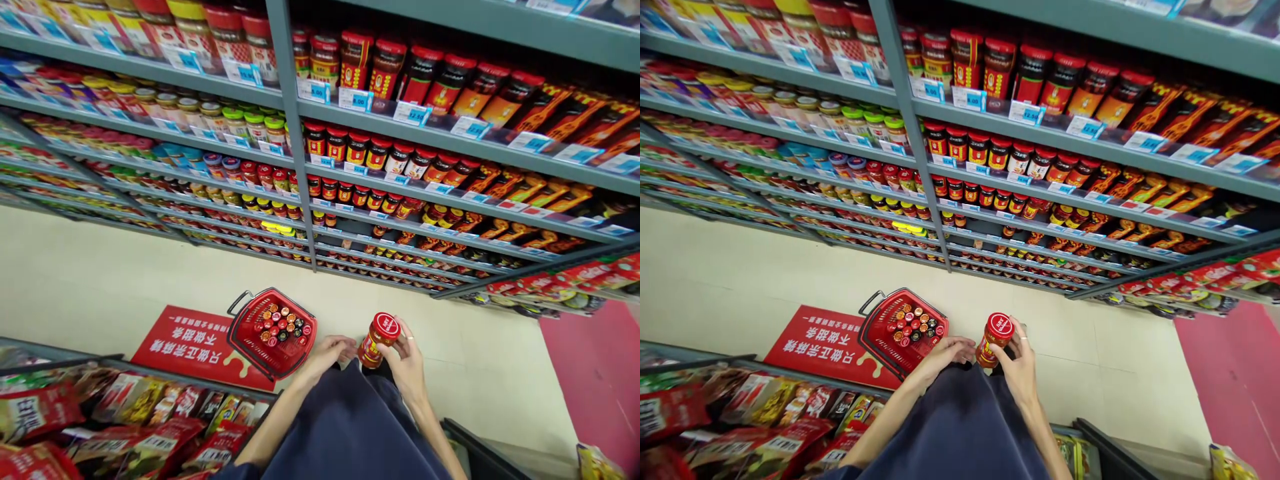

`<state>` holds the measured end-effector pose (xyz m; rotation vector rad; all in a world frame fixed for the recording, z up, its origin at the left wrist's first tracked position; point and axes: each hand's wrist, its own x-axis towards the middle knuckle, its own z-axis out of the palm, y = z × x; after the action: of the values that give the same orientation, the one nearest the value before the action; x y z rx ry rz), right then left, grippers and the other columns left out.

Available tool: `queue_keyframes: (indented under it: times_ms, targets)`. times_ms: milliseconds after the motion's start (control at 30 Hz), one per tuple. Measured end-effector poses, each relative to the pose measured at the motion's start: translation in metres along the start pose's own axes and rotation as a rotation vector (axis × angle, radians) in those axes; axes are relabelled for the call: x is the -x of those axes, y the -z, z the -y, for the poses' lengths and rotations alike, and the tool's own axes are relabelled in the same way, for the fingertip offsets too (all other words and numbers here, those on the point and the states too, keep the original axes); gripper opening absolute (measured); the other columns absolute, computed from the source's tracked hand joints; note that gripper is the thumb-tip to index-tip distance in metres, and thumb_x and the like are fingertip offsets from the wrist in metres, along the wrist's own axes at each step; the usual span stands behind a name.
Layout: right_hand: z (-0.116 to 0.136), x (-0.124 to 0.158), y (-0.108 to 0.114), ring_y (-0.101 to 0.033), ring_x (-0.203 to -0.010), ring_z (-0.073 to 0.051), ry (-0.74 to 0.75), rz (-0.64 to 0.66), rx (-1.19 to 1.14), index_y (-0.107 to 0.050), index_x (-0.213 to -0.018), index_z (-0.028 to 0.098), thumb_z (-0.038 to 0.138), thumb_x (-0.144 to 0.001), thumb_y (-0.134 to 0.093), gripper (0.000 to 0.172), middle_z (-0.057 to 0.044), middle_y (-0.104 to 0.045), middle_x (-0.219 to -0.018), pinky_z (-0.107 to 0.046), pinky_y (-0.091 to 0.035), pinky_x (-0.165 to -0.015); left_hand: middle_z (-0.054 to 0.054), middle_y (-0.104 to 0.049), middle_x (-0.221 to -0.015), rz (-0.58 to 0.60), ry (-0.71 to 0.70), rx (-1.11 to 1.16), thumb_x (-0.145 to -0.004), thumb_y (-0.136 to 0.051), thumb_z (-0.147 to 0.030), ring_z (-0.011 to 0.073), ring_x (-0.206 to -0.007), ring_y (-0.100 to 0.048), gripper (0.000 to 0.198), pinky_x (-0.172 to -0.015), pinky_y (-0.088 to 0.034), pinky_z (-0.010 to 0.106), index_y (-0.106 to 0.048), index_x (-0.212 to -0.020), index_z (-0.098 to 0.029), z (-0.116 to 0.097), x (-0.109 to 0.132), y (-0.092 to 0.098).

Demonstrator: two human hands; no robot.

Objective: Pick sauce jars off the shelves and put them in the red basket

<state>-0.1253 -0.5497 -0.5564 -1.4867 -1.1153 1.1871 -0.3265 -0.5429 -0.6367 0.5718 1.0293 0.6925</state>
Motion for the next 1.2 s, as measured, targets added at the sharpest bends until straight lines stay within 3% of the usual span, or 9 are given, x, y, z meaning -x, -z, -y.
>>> queue_keyframes:
  times_ms: [267, 600, 833, 1033, 1200]
  targets:
    - [0.002, -0.007, -0.008, -0.066, -0.126, -0.03, 0.004, -0.004, 0.024, -0.048, -0.152, 0.024, 0.036, -0.078, -0.086, 0.085, -0.013, -0.064, -0.145, -0.054, -0.049, -0.115, 0.014, -0.08, -0.097, 0.003, 0.016, 0.008, -0.079, -0.074, -0.058, 0.0236, -0.086, -0.075, 0.051, -0.081, -0.052, 0.035, -0.074, -0.102, -0.013, -0.001, -0.004, 0.003]
    - [0.011, -0.027, -0.019, -0.068, -0.122, -0.03, 0.039, 0.089, 0.065, -0.05, -0.15, 0.024, 0.036, -0.076, -0.087, 0.084, -0.012, -0.07, -0.137, -0.053, -0.051, -0.113, 0.012, -0.079, -0.095, -0.026, -0.039, 0.01, -0.081, -0.077, -0.045, 0.0208, -0.085, -0.074, 0.039, -0.084, -0.052, 0.034, -0.074, -0.104, -0.014, -0.008, -0.015, 0.012]
    - [0.016, -0.03, -0.028, -0.07, -0.119, -0.028, 0.055, 0.134, 0.098, -0.047, -0.153, 0.025, 0.034, -0.078, -0.086, 0.085, -0.011, -0.071, -0.134, -0.052, -0.052, -0.112, 0.012, -0.08, -0.095, -0.08, -0.06, 0.043, -0.085, -0.072, -0.049, 0.0209, -0.084, -0.074, 0.043, -0.083, -0.054, 0.035, -0.073, -0.108, -0.014, 0.004, -0.012, 0.022]
    - [0.012, -0.029, -0.021, -0.069, -0.123, -0.029, 0.043, 0.145, 0.153, -0.051, -0.15, 0.026, 0.035, -0.077, -0.087, 0.082, -0.011, -0.069, -0.138, -0.051, -0.052, -0.113, 0.011, -0.081, -0.098, -0.092, -0.021, 0.031, -0.087, -0.068, -0.048, 0.0227, -0.09, -0.075, 0.038, -0.086, -0.055, 0.036, -0.073, -0.107, -0.016, 0.015, -0.019, 0.022]
    - [0.003, -0.036, -0.008, -0.068, -0.125, -0.029, -0.023, 0.091, 0.158, -0.055, -0.147, 0.027, 0.035, -0.076, -0.088, 0.079, -0.009, -0.067, -0.142, -0.051, -0.052, -0.114, 0.012, -0.081, -0.101, -0.08, -0.025, 0.0, -0.086, -0.068, -0.048, 0.0231, -0.088, -0.074, 0.04, -0.084, -0.055, 0.036, -0.075, -0.107, -0.014, 0.014, -0.041, 0.017]
